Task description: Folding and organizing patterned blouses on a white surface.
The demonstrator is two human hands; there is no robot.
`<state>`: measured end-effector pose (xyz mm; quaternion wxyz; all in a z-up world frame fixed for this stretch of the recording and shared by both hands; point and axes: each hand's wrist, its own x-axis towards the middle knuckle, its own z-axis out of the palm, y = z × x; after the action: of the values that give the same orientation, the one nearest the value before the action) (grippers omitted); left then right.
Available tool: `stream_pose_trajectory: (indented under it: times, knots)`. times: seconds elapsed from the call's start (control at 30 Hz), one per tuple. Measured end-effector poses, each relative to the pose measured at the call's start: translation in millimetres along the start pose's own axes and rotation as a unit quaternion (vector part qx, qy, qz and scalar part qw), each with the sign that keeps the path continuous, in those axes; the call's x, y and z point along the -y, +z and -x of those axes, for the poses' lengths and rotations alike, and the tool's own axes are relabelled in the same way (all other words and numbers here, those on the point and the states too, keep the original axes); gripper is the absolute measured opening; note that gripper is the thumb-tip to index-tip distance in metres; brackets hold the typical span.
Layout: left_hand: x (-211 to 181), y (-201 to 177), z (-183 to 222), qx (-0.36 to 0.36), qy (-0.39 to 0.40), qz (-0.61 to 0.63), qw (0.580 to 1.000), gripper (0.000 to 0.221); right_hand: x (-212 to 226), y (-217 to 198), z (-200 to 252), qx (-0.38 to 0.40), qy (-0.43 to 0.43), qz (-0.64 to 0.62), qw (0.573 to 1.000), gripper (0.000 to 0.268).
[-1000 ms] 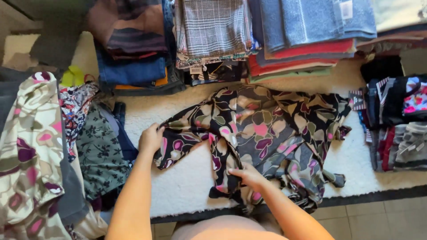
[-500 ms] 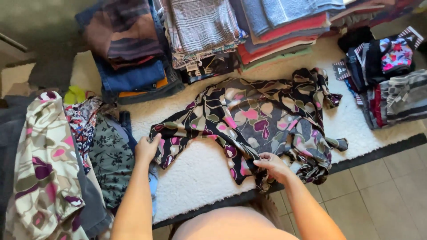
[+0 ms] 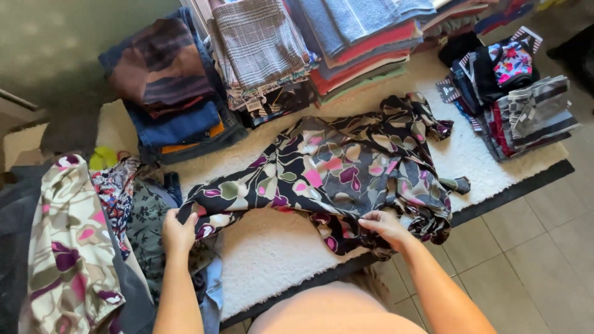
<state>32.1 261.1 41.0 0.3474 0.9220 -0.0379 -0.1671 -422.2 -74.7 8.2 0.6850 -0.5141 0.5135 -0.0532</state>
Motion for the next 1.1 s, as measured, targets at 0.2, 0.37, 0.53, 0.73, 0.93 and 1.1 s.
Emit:
stream_pose_trajectory:
  times: [0.2, 0.37, 0.53, 0.73, 0.93, 1.1]
  knots:
    - [-50, 32, 36, -0.042, 0.234, -0.186, 0.953, 0.07, -69, -4, -11, -0.076, 0.116, 0.054, 0.989, 0.069]
    - [-101, 95, 26, 0.049, 0.372, -0.113, 0.92, 0.048, -86, -12, 16, -0.076, 0.163, 0.047, 0.983, 0.054]
    - [-141, 186, -21, 0.102, 0.452, -0.132, 0.877, 0.042, -66, -24, 49, -0.012, 0.151, 0.235, 0.96, 0.05]
    - [-193, 236, -12, 0.053, 0.506, -0.133, 0.851, 0.053, -89, -9, 97, -0.042, 0.086, 0.07, 0.993, 0.024]
    - [-206, 258, -10, -0.004, 0.441, -0.141, 0.887, 0.029, -27, -2, 94, -0.122, 0.141, -0.114, 0.976, 0.026]
    - [-220, 268, -8, -0.002, 0.498, -0.15, 0.854, 0.036, -39, -8, 24, -0.161, 0.001, -0.201, 0.966, 0.048]
